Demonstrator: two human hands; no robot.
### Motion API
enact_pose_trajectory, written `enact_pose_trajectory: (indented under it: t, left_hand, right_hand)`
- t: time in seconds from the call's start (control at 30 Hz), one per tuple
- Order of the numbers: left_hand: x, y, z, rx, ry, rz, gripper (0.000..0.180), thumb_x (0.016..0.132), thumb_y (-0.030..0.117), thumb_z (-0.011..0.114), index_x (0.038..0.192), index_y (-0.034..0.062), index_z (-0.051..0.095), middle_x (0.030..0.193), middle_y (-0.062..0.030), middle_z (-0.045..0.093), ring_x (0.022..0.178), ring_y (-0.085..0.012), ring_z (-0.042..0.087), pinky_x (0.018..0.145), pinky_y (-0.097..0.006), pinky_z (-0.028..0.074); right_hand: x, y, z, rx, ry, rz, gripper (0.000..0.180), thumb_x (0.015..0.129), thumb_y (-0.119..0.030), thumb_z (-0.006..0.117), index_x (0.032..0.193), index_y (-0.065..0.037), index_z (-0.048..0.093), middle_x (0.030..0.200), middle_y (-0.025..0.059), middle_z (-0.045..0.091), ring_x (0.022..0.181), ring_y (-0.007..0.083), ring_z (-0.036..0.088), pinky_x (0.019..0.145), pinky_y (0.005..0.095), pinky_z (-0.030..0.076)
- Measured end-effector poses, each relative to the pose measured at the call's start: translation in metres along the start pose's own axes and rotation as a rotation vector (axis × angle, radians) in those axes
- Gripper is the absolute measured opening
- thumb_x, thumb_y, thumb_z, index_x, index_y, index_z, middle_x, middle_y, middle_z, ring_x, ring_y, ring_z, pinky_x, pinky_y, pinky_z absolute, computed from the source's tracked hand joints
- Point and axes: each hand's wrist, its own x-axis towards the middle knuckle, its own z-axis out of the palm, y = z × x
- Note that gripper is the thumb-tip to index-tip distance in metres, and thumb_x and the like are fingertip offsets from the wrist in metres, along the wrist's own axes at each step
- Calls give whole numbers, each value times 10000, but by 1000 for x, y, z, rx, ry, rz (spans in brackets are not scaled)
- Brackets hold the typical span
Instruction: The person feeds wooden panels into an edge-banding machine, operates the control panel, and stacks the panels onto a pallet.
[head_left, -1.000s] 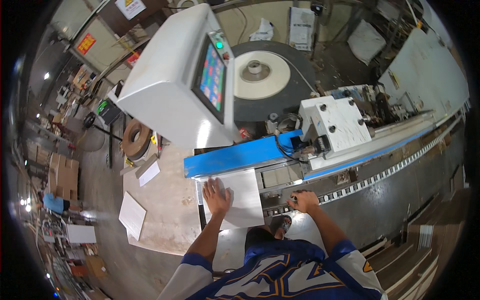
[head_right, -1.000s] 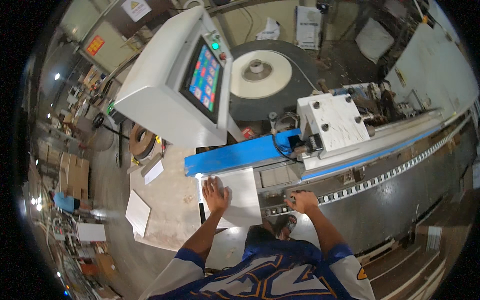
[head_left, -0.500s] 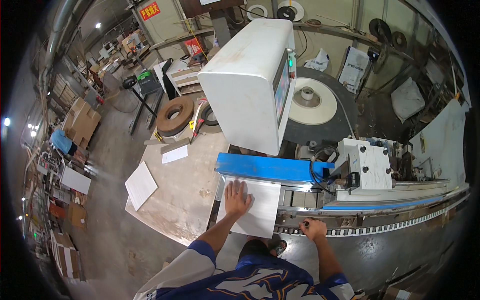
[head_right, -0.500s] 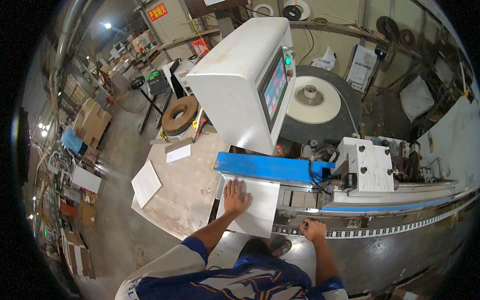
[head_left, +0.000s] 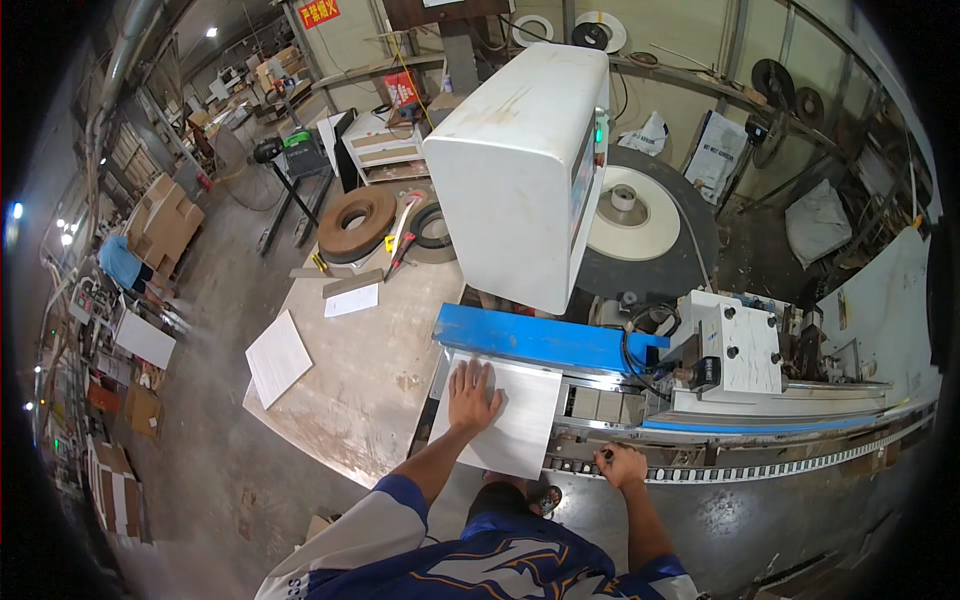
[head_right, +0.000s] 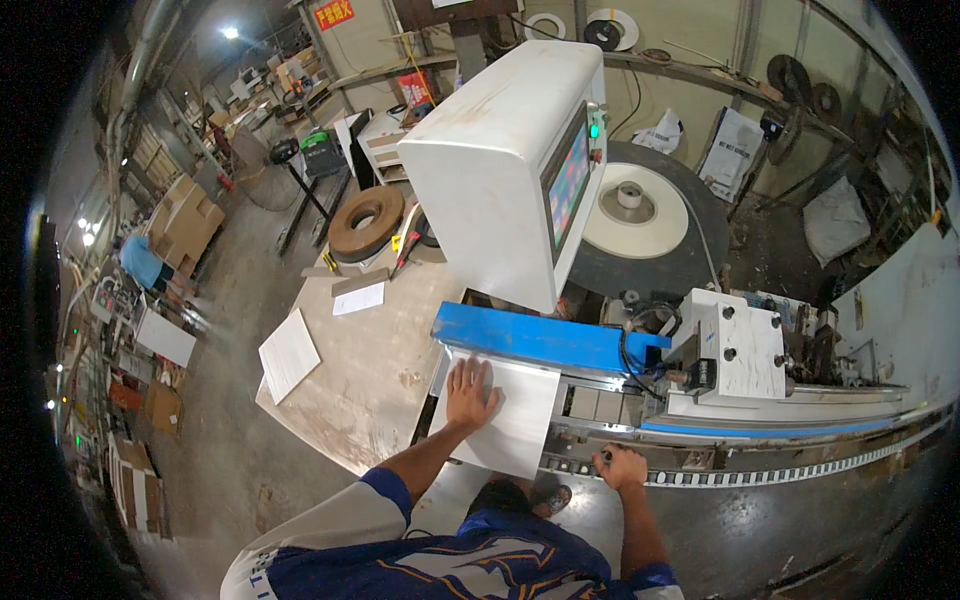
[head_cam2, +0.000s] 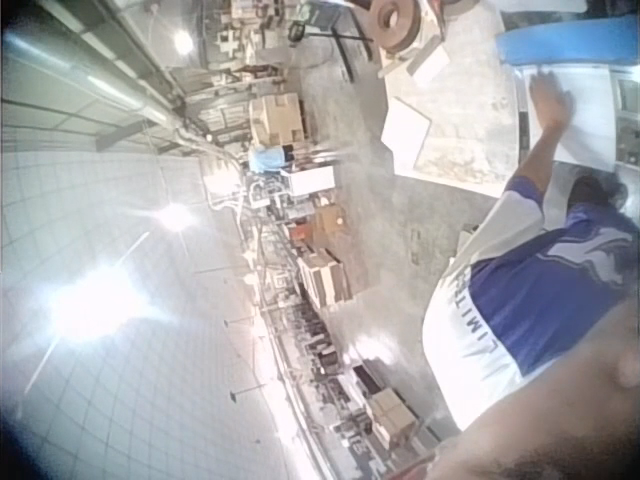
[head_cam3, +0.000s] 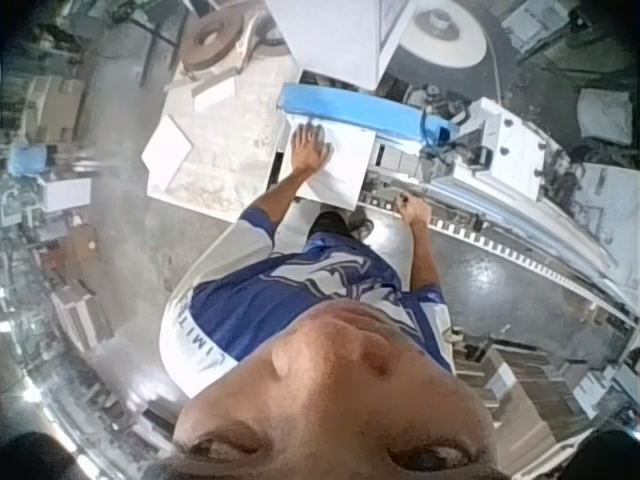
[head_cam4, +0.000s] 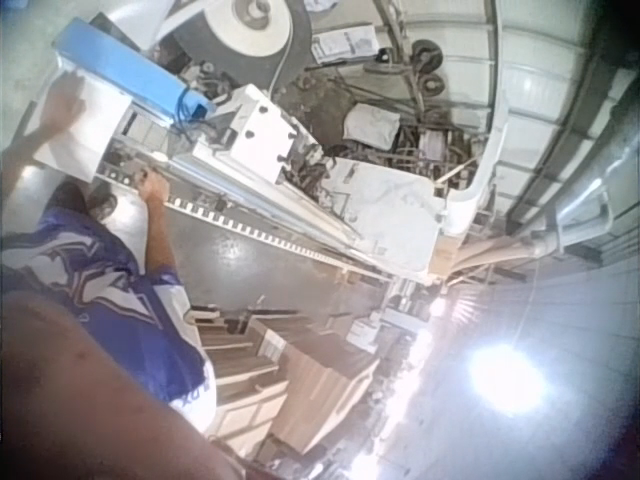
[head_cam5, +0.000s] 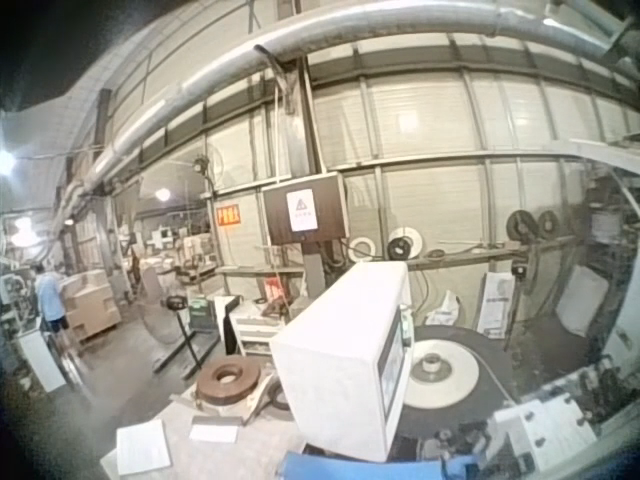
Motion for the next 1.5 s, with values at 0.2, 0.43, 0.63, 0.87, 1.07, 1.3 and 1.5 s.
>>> enact_pose_trajectory:
  t: [0.2, 0.43, 0.63, 0.87, 1.07, 1.3, 1.5]
  left_hand:
    - [0, 1, 1, 12, -22, -9, 698, 974, 459, 557, 1560, 93, 455, 1638, -232, 348, 1518, -464, 289, 1265, -553, 197]
    - [1, 0, -1, -12, -33, -10, 727, 954, 440, 584, 1569, 84, 431, 1642, -242, 339, 1524, -466, 279, 1264, -559, 194]
    - [0, -2, 2, -8, -24, -7, 740, 944, 430, 599, 1572, 80, 423, 1637, -249, 346, 1521, -470, 282, 1263, -561, 194]
    - [0, -1, 0, -12, -15, -13, 714, 963, 445, 578, 1565, 86, 438, 1639, -247, 343, 1524, -468, 278, 1264, -559, 194]
    - [1, 0, 3, -12, 3, -16, 696, 955, 461, 557, 1538, 88, 478, 1633, -240, 361, 1510, -476, 300, 1261, -557, 208]
    - [0, -1, 1, -16, 7, -15, 691, 959, 461, 552, 1534, 83, 484, 1631, -239, 365, 1508, -475, 304, 1258, -561, 210]
    - [0, 0, 0, -12, 16, 11, 698, 968, 466, 542, 1541, 73, 472, 1632, -241, 358, 1512, -475, 297, 1256, -566, 208]
  right_hand:
    - [-3, -4, -7, 6, 14, -3, 452, 922, -622, 591, 1061, -228, 763, 932, 133, 779, 938, 365, 735, 847, 494, 565]
    - [-3, -6, -11, 41, -20, 11, 490, 913, -645, 581, 1094, -229, 769, 955, 158, 774, 927, 386, 734, 819, 512, 573]
    - [-4, -10, -11, -3, 26, -2, 472, 919, -611, 596, 1088, -200, 755, 940, 69, 788, 949, 332, 741, 853, 478, 576]
    - [-3, -11, -14, -14, -13, 17, 469, 918, -620, 587, 1077, -210, 750, 935, 81, 788, 940, 343, 743, 846, 491, 576]
    - [0, -9, -12, -23, -74, 40, 507, 928, -648, 550, 1123, -225, 747, 969, 91, 790, 986, 340, 736, 878, 488, 566]
    - [1, -7, -9, -12, -67, 46, 484, 922, -653, 556, 1088, -251, 767, 962, 129, 783, 976, 368, 733, 855, 495, 573]
    - [1, -2, -3, 20, -3, -3, 463, 918, -646, 567, 1068, -255, 765, 918, 107, 784, 933, 361, 741, 830, 499, 577]
